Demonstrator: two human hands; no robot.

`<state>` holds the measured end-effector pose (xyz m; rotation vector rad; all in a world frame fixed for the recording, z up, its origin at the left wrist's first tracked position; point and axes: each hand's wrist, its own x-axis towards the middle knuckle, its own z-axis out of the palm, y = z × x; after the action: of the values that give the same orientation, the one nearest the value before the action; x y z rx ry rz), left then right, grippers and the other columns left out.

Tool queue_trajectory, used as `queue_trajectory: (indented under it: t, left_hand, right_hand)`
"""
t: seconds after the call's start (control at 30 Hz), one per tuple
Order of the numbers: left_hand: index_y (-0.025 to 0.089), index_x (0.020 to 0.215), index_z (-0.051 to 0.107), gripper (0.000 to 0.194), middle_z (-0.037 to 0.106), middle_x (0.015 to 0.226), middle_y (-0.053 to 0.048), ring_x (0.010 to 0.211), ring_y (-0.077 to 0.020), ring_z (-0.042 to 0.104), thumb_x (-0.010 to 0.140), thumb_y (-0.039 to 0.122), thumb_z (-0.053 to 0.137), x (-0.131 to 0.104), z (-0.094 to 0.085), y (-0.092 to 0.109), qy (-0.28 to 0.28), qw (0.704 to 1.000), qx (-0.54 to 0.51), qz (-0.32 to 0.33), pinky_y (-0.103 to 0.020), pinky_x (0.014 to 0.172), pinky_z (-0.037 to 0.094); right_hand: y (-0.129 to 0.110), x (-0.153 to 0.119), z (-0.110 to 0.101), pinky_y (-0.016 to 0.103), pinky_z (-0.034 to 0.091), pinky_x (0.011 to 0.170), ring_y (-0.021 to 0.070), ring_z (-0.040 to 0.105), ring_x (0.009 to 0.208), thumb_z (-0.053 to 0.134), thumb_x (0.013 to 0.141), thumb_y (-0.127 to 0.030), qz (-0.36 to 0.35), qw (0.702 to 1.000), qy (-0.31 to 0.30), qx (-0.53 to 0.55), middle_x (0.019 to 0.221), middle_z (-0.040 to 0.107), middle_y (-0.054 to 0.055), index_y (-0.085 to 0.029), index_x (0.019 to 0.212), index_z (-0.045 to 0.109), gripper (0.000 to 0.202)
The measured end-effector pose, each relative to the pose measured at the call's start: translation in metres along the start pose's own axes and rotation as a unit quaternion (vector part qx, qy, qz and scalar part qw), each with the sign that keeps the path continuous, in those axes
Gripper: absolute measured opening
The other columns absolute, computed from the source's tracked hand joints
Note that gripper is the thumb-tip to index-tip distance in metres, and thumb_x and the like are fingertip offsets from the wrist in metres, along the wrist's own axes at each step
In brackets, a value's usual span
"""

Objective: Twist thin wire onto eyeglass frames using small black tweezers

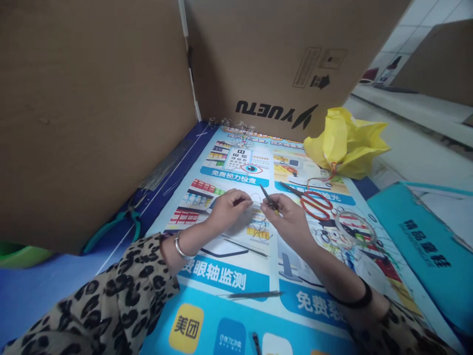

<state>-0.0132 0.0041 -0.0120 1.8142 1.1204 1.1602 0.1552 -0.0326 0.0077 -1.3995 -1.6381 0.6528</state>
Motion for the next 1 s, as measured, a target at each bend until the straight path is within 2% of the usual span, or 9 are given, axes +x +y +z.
queue_trajectory:
  t: [0.23,0.33,0.53,0.7,0.87,1.0]
  left_hand:
    - [0.019,0.072,0.06,0.007,0.06,0.073,0.0,0.076,-0.0127,0.054,0.076,0.024,0.057,-0.003,-0.002,0.004,-0.02,0.999,0.016,0.027,-0.025,0.074,0.041]
    - [0.019,0.071,0.06,0.007,0.059,0.074,0.0,0.074,-0.0127,0.054,0.076,0.024,0.057,-0.003,-0.002,0.004,-0.033,0.999,-0.006,0.018,-0.025,0.071,0.042]
    - [0.016,0.071,0.057,0.006,0.055,0.065,0.001,0.063,-0.0099,0.051,0.074,0.021,0.057,-0.003,-0.004,0.012,-0.096,0.988,-0.12,-0.027,-0.023,0.063,0.041]
    - [0.014,0.073,0.057,0.007,0.058,0.069,-0.001,0.067,-0.0105,0.054,0.074,0.021,0.058,-0.002,-0.009,0.02,-0.141,0.963,-0.229,-0.023,-0.026,0.068,0.042]
    - [0.014,0.076,0.057,0.009,0.06,0.073,-0.003,0.07,-0.011,0.056,0.076,0.023,0.058,-0.004,-0.008,0.017,-0.146,0.947,-0.284,-0.022,-0.027,0.07,0.044]
    - [0.014,0.078,0.055,0.012,0.06,0.079,-0.003,0.07,-0.0107,0.058,0.076,0.025,0.06,-0.004,-0.005,0.012,-0.145,0.93,-0.335,-0.05,-0.026,0.068,0.045]
  right_hand:
    - [0.003,0.001,0.006,0.029,0.045,0.069,0.0137,0.056,0.071,0.057,0.071,-0.032,0.029,0.999,-0.026,0.032,0.075,0.061,-0.001,-0.02,0.082,0.057,0.016]
    - [0.004,0.0,0.004,0.029,0.045,0.067,0.0134,0.056,0.069,0.059,0.07,-0.033,0.049,0.996,-0.037,0.07,0.073,0.06,-0.001,-0.019,0.081,0.056,0.018]
    - [0.002,-0.005,0.001,0.03,0.044,0.071,0.0136,0.055,0.074,0.065,0.067,-0.033,0.074,0.981,-0.074,0.164,0.077,0.06,0.0,-0.019,0.082,0.056,0.023]
    - [0.0,-0.008,-0.008,0.028,0.043,0.069,0.0121,0.053,0.07,0.059,0.075,-0.035,0.078,0.954,-0.096,0.274,0.075,0.058,0.0,-0.018,0.082,0.056,0.019]
    - [0.002,-0.009,-0.014,0.026,0.04,0.064,0.0113,0.051,0.066,0.057,0.076,-0.034,0.069,0.958,-0.054,0.273,0.075,0.057,0.001,-0.018,0.082,0.055,0.017]
    - [0.003,-0.009,-0.011,0.027,0.041,0.064,0.0117,0.051,0.065,0.058,0.075,-0.035,0.079,0.957,-0.057,0.273,0.07,0.055,0.0,-0.018,0.081,0.055,0.018]
